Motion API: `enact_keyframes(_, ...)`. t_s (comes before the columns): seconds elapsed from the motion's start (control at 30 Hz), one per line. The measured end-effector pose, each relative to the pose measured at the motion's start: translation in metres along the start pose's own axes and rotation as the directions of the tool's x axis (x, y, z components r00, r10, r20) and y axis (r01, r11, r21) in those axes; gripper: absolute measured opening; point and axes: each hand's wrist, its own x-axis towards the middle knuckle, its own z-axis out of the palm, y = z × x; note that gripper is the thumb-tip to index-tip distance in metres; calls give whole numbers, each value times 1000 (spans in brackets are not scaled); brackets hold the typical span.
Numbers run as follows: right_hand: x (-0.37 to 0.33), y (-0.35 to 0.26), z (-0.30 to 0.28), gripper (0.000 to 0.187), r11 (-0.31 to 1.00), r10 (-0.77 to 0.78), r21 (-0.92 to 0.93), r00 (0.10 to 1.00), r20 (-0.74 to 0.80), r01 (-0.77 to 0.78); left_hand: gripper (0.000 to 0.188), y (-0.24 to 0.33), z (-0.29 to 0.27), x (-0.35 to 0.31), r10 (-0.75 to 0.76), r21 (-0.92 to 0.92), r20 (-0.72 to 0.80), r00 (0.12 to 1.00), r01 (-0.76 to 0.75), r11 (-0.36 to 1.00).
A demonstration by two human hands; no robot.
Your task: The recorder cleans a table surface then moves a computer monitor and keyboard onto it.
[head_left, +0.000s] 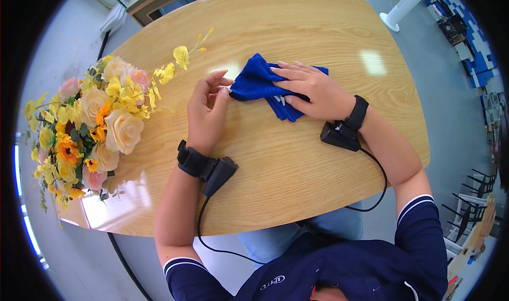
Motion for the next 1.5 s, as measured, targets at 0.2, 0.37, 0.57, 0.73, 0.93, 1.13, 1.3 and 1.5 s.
enact_keyframes(0.2,1,-8,-6,27,975,-125,200,986,115,100,31,-2,-2,0,32,44,-29,999,-30,999)
enact_keyframes(0.37,4,-16,-12,22,924,-209,357,963,167,139,32,-2,-2,1,29,49,-31,999,-28,998)
enact_keyframes(0.57,3,-19,-13,28,895,-267,415,942,203,164,32,0,-2,0,26,49,-35,999,-24,999)
enact_keyframes(0.73,4,-19,-12,31,868,-305,469,919,251,160,32,0,-3,0,18,60,-29,999,-17,998)
enact_keyframes(0.93,4,-18,-13,28,859,-330,482,907,263,173,27,-2,0,1,60,46,-93,994,-55,997)
enact_keyframes(1.13,3,-17,-9,22,866,-320,472,909,267,166,27,-5,0,1,65,48,-91,994,-61,997)
enact_keyframes(1.3,3,-15,-6,17,855,-292,503,920,262,128,28,-1,0,1,54,55,-97,994,-49,997)
enact_keyframes(1.5,3,-15,-6,16,860,-280,495,928,247,128,27,-4,-1,1,65,57,-92,994,-60,997)
